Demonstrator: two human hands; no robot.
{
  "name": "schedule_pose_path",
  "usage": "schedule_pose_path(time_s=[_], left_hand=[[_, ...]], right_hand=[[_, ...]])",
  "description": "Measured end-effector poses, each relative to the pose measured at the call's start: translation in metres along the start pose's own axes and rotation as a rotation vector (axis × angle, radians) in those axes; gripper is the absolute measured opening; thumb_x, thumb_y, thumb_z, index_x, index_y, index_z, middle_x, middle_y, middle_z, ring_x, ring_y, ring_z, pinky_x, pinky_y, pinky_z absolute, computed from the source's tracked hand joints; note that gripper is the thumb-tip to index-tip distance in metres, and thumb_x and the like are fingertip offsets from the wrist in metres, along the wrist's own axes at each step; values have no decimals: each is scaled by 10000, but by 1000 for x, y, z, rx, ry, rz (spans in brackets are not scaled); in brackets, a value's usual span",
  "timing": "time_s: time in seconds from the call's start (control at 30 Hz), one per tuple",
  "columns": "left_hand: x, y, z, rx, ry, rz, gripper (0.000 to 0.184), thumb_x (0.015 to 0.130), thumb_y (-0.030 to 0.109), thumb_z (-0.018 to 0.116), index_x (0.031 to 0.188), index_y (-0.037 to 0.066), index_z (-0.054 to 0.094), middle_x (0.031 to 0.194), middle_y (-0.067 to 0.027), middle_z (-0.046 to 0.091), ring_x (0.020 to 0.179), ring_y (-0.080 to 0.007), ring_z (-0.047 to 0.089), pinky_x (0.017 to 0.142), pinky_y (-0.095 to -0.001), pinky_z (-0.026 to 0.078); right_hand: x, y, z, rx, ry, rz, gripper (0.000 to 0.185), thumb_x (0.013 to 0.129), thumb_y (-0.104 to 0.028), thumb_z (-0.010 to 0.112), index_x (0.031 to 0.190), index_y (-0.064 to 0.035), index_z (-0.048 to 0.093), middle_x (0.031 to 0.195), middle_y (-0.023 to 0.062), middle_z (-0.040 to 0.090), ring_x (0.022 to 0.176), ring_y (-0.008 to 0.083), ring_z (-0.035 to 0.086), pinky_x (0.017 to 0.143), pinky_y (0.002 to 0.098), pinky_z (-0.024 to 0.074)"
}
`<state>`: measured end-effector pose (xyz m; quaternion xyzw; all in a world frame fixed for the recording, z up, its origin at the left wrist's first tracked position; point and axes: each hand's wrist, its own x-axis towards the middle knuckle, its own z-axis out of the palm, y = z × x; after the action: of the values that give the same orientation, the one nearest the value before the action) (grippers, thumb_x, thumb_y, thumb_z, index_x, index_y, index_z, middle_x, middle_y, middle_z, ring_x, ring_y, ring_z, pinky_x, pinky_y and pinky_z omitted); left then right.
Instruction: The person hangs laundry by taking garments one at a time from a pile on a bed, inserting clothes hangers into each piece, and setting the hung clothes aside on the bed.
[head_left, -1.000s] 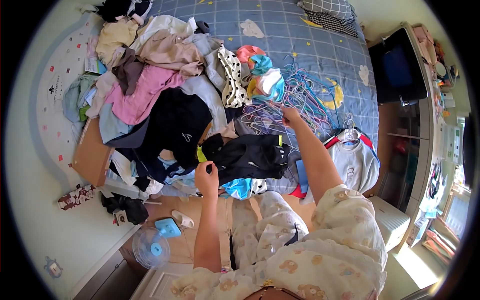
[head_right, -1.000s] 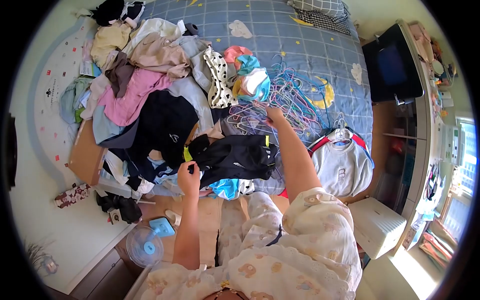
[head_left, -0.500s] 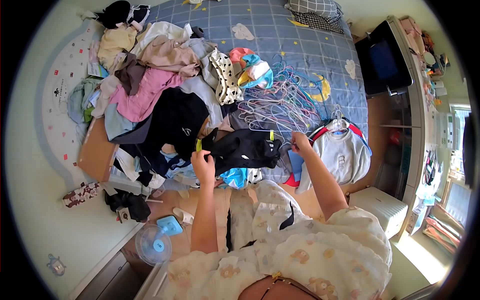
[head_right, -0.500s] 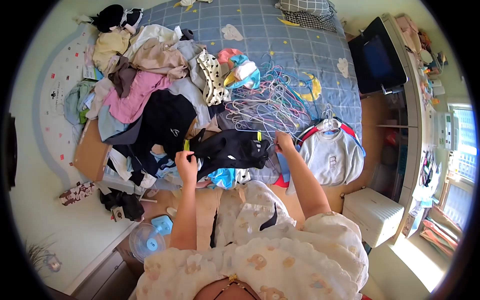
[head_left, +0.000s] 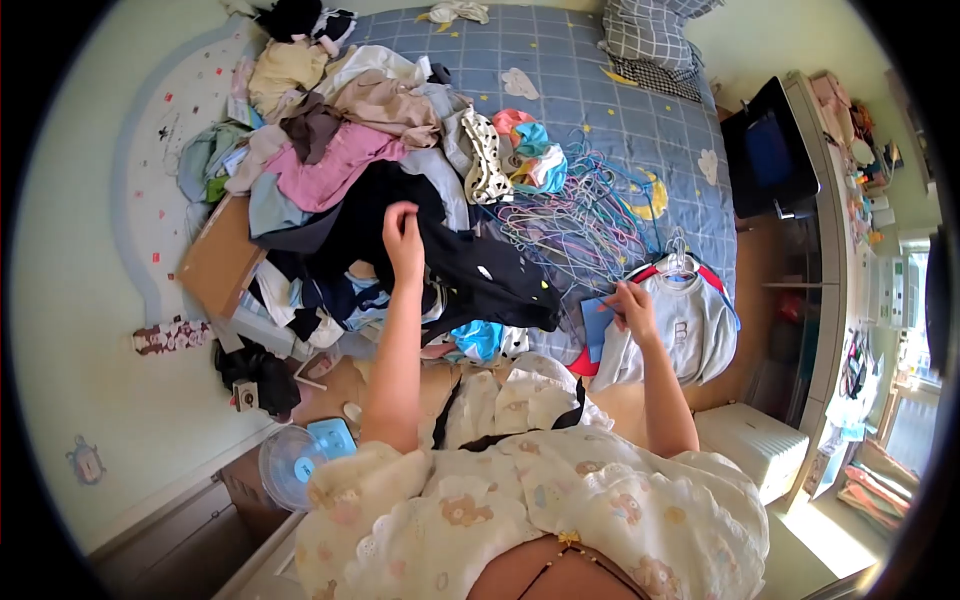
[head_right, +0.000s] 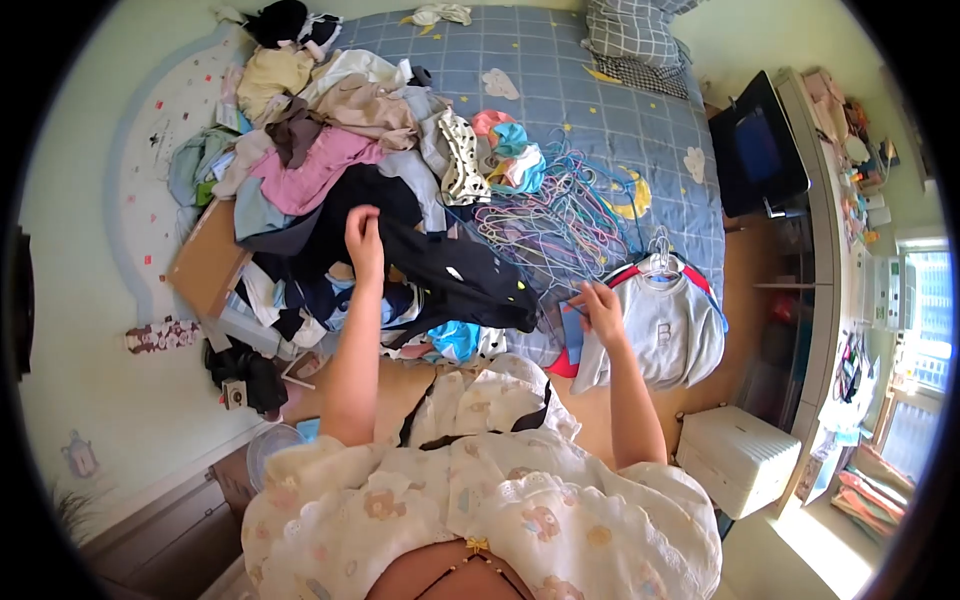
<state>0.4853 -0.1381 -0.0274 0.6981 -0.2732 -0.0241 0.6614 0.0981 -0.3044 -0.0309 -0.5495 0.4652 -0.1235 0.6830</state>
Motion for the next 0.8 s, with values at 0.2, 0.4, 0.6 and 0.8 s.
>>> schedule_pose_path(time_s=[0.2, 0.4, 0.6, 0.8], left_hand=[[82, 133, -24, 311, -103, 135, 236, 744, 119, 687, 914, 65, 532, 534, -43, 471, 473, -151, 451, 494, -309, 366], [104, 240, -33, 799, -192, 413, 250, 735, 273, 701, 708, 73, 553, 578, -76, 580, 569, -285, 591, 504, -389, 443], [86, 298, -30, 736, -158, 661, 201, 810, 231, 642, 742, 71, 540, 597, -101, 590, 583, -316, 599, 512, -407, 450], [65, 359, -47, 680, -296, 844, 185, 777, 228, 659, 792, 82, 545, 705, -66, 582, 694, -277, 584, 614, -371, 440]], right_hand=[[-50, -61, 3, -68, -52, -328, 375, 999, -229, 412, 754, 5, 572, 674, 128, 657, 353, 63, 389, 344, 210, 303], [-87, -127, 73, -209, 119, -582, 308, 988, -174, 447, 740, -24, 549, 642, 55, 639, 398, 34, 418, 360, 203, 298], [-93, -177, 157, -344, 269, -895, 294, 904, -139, 599, 697, -8, 437, 545, 158, 450, 445, 267, 392, 447, 357, 342], [-77, -204, 156, -372, 289, -1107, 318, 932, -100, 556, 643, -12, 458, 495, 51, 495, 426, 66, 383, 397, 255, 301]])
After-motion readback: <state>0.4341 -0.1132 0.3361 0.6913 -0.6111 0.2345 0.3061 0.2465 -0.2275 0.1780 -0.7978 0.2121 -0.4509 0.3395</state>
